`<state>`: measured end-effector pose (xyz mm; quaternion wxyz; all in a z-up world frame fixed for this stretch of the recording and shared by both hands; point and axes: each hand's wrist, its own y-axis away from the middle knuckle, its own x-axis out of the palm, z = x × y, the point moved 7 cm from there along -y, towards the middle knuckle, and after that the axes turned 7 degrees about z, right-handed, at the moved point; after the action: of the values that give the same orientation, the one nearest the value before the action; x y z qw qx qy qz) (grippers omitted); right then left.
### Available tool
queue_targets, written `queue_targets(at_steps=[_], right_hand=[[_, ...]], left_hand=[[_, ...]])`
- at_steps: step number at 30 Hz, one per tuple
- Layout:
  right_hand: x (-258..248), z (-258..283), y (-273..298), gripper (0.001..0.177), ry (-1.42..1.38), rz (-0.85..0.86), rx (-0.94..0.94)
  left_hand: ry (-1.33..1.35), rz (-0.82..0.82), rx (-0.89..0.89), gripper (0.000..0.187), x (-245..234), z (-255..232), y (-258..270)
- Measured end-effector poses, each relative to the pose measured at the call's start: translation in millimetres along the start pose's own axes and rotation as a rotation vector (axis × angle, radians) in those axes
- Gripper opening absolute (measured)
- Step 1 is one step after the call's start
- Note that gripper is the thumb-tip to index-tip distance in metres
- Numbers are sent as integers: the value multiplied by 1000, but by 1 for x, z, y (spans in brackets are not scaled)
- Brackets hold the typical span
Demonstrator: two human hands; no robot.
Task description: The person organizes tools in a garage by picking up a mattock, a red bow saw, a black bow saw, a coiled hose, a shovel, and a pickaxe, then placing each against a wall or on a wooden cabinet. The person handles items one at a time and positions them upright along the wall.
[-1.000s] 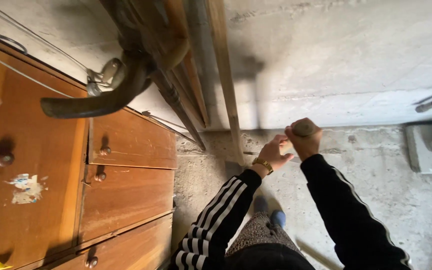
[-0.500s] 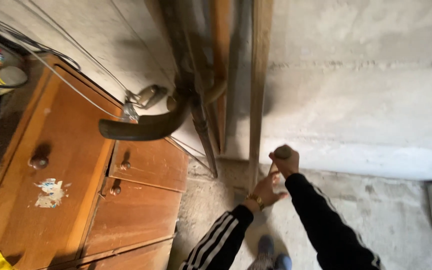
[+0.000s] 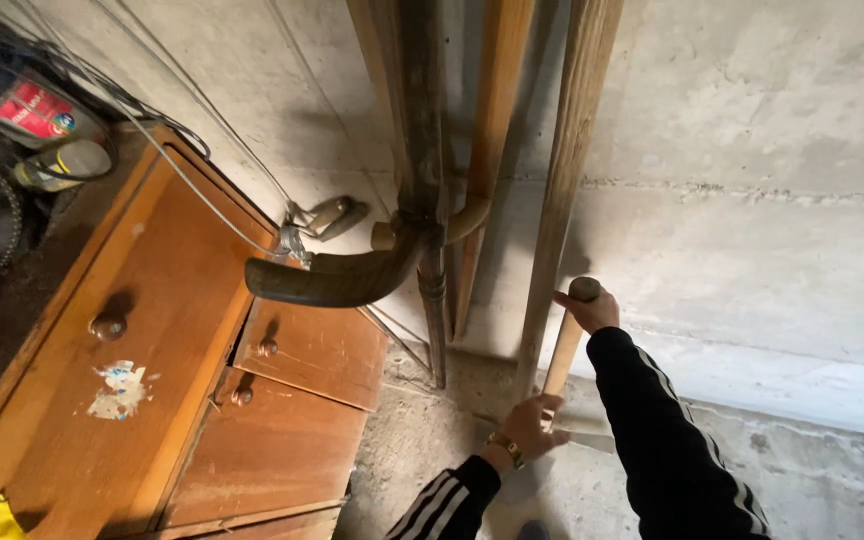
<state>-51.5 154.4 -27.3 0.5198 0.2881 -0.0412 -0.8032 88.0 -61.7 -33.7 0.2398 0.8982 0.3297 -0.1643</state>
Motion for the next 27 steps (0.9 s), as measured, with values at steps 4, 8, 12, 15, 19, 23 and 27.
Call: queue_targets(at_steps=[4,8,12,15,19,23,27], right_hand=[[0,14,-11,86,135,49,77],[-2,13,-25,88,223,-19,113],[0,2,-39,81,202,-13,129],[4,-17,-55,79,228,-7,121],[6,-32,-68,79,299,-17,25],[3,-36,-66,81,348,-3,-13],[-8,-21,-43,77,296,7,-11]], left_hand=[[41,48,-92,62,-4,5,7],[75,4,-52,59,-8,14,8],[84,-8,-50,56,-14,15,11],[72,27,-102,60,-17,11,14],[45,54,-127,61,-17,-1,13],[30,49,-99,60,-9,1,6],[-28,141,-126,63,-9,-31,14]])
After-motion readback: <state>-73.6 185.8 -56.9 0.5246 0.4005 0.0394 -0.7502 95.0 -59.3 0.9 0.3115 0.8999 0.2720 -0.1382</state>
